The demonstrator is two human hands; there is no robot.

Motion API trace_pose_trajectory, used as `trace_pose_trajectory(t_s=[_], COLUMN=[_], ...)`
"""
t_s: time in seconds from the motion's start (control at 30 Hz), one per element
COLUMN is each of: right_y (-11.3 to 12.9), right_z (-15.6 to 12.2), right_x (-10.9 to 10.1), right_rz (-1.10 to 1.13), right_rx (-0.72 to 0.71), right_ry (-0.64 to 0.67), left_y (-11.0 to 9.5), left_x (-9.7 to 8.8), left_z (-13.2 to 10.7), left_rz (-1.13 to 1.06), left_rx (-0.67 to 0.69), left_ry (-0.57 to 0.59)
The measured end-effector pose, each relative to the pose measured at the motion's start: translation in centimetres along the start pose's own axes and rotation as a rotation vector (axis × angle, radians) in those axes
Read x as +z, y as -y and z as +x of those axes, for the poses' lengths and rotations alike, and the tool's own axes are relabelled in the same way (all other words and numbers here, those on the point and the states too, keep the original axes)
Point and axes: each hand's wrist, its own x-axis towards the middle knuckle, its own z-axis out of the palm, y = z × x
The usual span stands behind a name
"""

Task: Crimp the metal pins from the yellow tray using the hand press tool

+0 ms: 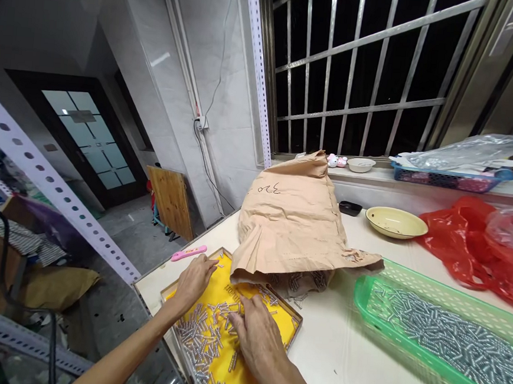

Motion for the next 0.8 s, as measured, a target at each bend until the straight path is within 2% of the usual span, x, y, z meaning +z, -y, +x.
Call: trace_pose_trajectory(t_s=[0.1, 0.17, 0.27, 0.4, 0.53, 0.7, 0.8], right_y=[-0.1, -0.1, 0.0, -0.1, -0.5, 0.0, 0.5], right_z=[-0.1, -0.1, 0.2, 1.0, 1.9, 2.1, 1.6], right_x=[0.0, -0.1, -0.5, -0.1, 1.2, 0.6, -0.5], right_rz=[-0.001, 0.027, 0.127, 0.338, 0.55, 0.506, 0.421], right_rx=[0.011, 0.006, -0.013, 0.072, 0.201, 0.193, 0.16], right_ry=[0.019, 0.012, -0.016, -0.068, -0.113, -0.139, -0.15], left_y=[0.3, 0.5, 1.0, 0.7, -2.1, -5.5, -6.0], left_x=[1.0, 1.6, 2.0, 1.5, 0.4, -0.7, -1.2], left_z=[2.2, 2.7, 2.4, 0.8, -2.5, -6.1, -6.6], left_rz=[0.183, 0.209, 0.15, -0.059, -0.547, -0.971, -1.003], left_rx=[0.047, 0.056, 0.032, -0.018, -0.04, -0.169, -0.2], left_ry=[0.072, 0.099, 0.078, 0.073, 0.194, 0.367, 0.369])
